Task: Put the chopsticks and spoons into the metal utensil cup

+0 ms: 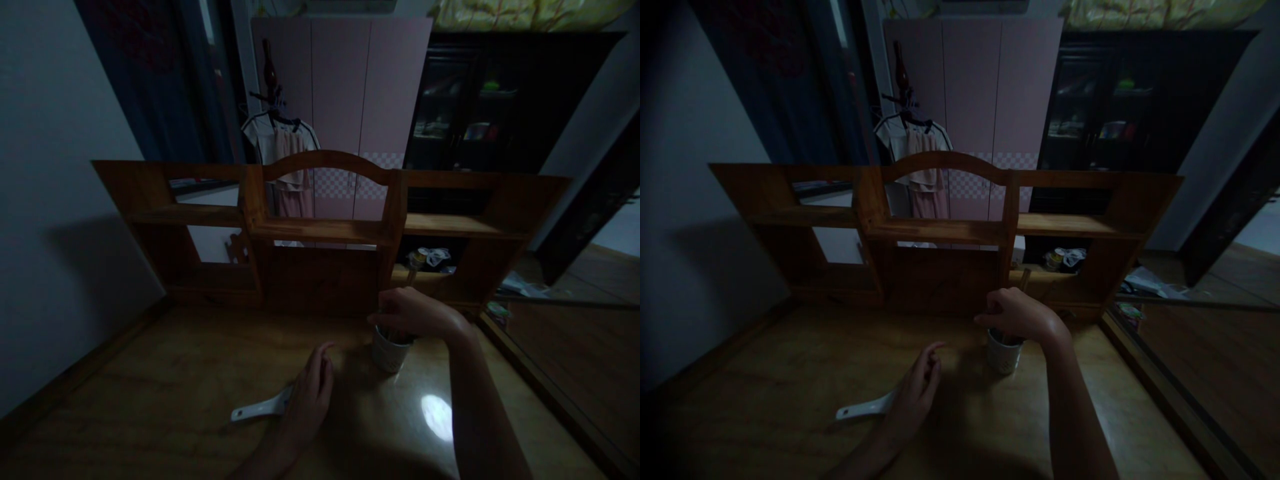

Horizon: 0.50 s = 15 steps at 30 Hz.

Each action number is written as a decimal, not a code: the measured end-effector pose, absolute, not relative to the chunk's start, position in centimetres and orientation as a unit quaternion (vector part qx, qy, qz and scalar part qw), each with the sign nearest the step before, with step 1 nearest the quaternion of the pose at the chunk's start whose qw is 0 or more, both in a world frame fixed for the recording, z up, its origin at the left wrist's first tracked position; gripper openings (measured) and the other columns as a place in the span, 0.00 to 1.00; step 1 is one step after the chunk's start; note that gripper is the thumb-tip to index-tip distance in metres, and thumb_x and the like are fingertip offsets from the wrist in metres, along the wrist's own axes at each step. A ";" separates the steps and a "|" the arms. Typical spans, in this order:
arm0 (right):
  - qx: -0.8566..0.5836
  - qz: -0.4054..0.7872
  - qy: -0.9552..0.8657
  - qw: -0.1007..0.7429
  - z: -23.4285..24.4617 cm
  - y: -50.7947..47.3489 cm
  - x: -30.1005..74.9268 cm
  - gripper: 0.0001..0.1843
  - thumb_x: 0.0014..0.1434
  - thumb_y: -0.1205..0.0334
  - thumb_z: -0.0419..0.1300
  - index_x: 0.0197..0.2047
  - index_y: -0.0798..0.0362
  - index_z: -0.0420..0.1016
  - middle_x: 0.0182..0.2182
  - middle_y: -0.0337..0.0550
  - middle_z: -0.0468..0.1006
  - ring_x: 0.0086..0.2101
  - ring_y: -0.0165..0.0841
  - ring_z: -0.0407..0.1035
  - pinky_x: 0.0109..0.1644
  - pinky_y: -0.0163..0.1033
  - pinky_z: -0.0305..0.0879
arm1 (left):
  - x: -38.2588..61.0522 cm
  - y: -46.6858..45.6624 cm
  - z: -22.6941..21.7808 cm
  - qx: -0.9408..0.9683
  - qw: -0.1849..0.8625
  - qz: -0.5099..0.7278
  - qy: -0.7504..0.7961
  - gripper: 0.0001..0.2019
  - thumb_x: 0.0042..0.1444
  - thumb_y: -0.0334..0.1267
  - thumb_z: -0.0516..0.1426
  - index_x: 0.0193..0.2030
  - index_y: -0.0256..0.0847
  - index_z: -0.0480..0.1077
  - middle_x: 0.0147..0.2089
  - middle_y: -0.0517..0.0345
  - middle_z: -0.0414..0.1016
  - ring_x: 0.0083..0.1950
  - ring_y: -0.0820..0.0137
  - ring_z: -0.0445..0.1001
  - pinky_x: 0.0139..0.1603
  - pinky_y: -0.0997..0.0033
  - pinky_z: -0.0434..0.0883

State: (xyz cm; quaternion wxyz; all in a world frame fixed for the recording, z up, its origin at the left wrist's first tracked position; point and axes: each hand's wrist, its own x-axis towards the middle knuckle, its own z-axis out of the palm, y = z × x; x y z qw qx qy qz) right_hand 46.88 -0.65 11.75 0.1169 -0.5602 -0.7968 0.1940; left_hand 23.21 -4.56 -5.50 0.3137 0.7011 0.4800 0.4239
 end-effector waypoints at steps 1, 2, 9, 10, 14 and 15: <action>-0.562 0.194 -0.795 0.121 11.8 -0.7 46.9 0.24 0.58 0.40 0.59 0.30 0.55 0.72 0.24 0.43 0.76 0.23 0.29 0.68 0.22 0.31 0.55 | 23.2 -4.6 -5.5 0.701 0.312 0.423 0.483 0.18 0.66 0.40 0.45 0.61 0.44 0.61 0.50 0.50 0.73 0.48 0.66 0.74 0.50 0.65 0.70; -0.562 0.190 -0.795 0.125 11.9 -0.8 46.9 0.26 0.57 0.38 0.59 0.30 0.55 0.72 0.24 0.43 0.75 0.22 0.29 0.68 0.21 0.31 0.54 | 23.2 -4.6 -5.4 0.700 0.310 0.423 0.484 0.18 0.66 0.40 0.45 0.61 0.44 0.61 0.50 0.50 0.73 0.48 0.66 0.74 0.50 0.65 0.70; -0.565 0.151 -0.791 0.179 12.9 -1.2 47.3 0.28 0.59 0.36 0.56 0.29 0.55 0.71 0.23 0.41 0.74 0.23 0.29 0.66 0.22 0.32 0.53 | 23.4 -4.3 -5.4 0.698 0.327 0.425 0.475 0.18 0.66 0.40 0.45 0.61 0.42 0.60 0.52 0.48 0.72 0.49 0.65 0.74 0.48 0.66 0.71; -0.566 0.137 -0.787 0.204 13.2 -1.4 47.1 0.26 0.60 0.37 0.56 0.29 0.54 0.71 0.23 0.40 0.73 0.22 0.28 0.65 0.22 0.32 0.52 | 23.4 -4.3 -5.5 0.699 0.328 0.422 0.476 0.18 0.67 0.40 0.45 0.61 0.43 0.60 0.51 0.48 0.73 0.49 0.65 0.74 0.48 0.65 0.71; -0.557 0.043 -0.739 0.378 14.3 -2.9 43.9 0.22 0.65 0.44 0.53 0.29 0.54 0.68 0.22 0.38 0.70 0.23 0.27 0.62 0.25 0.32 0.52 | 22.2 -5.6 -5.5 0.752 0.265 0.410 0.443 0.15 0.66 0.37 0.45 0.56 0.44 0.65 0.47 0.50 0.76 0.45 0.65 0.75 0.46 0.66 0.72; -0.549 0.031 -0.729 0.409 14.3 -3.3 42.5 0.21 0.66 0.47 0.52 0.30 0.54 0.68 0.22 0.38 0.70 0.23 0.27 0.62 0.27 0.32 0.54 | 21.8 -6.1 -5.3 0.783 0.218 0.410 0.414 0.14 0.66 0.36 0.46 0.53 0.45 0.68 0.45 0.50 0.76 0.44 0.65 0.75 0.46 0.66 0.72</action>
